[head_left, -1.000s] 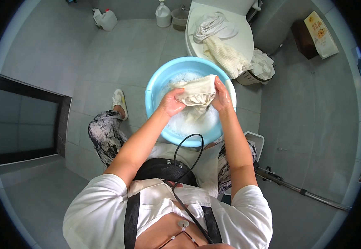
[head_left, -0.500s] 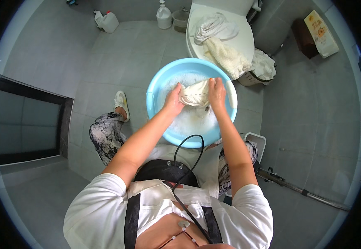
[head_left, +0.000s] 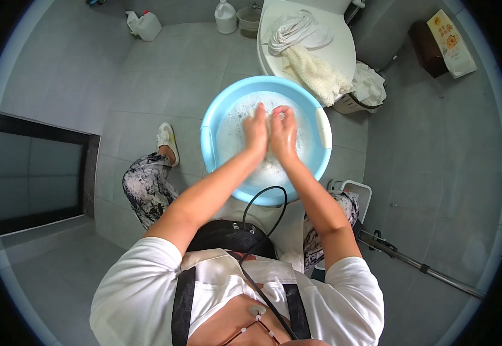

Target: The person washes a white cloth in a basin of soapy water by hand, scrubbing the fabric against itself and wringing it out.

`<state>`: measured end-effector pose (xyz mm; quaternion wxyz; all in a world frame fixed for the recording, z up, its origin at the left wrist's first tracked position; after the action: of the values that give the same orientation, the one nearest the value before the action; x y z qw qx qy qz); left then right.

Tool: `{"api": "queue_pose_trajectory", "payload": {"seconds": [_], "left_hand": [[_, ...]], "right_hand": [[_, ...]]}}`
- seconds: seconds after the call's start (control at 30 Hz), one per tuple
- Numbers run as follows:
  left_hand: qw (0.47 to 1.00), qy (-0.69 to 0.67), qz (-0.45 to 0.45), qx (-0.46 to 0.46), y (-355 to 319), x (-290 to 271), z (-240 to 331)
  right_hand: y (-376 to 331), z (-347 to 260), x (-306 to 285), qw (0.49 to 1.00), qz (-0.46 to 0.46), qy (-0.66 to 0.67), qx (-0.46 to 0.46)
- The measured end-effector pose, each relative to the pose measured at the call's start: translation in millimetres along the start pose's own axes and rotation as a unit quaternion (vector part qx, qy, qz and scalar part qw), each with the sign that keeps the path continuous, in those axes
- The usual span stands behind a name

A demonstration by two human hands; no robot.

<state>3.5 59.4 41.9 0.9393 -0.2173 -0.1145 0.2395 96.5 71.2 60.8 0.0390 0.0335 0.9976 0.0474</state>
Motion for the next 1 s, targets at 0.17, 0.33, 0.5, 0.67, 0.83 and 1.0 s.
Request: {"api": "queue_pose_trajectory", "payload": {"seconds": [0.17, 0.33, 0.5, 0.67, 0.83, 1.0], "left_hand": [[0.996, -0.068, -0.046, -0.026, -12, 0, 0], [0.998, -0.020, -0.037, -0.041, 2, -2, 6], [0.993, -0.039, -0.115, -0.009, -14, 2, -4], [0.985, -0.103, -0.126, -0.051, 4, 2, 8], [0.987, -0.037, -0.152, 0.022, -39, 10, 11], [0.982, -0.099, -0.125, -0.104, -8, 4, 8]], "right_hand": [[1, -20, 4, 0.996, 0.012, -0.078, -0.030], [-4, -23, 5, 0.993, 0.044, -0.056, -0.093], [6, -11, -4, 0.999, 0.033, -0.028, 0.018], [-18, -34, 6, 0.998, -0.017, -0.049, -0.024], [11, -12, -15, 0.999, 0.035, -0.025, 0.027], [-20, -26, 6, 0.999, -0.009, -0.028, -0.033]]}}
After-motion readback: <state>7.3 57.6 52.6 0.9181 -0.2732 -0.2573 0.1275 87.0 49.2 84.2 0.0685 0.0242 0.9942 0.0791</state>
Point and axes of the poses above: each hand's wrist, its own y-axis towards the middle knuckle, its own x-axis out of the palm, z = x × y, the point moved 5 cm from there along y, towards the middle knuckle, and after that the axes turned 3 degrees about y, right-handed, at the moved point
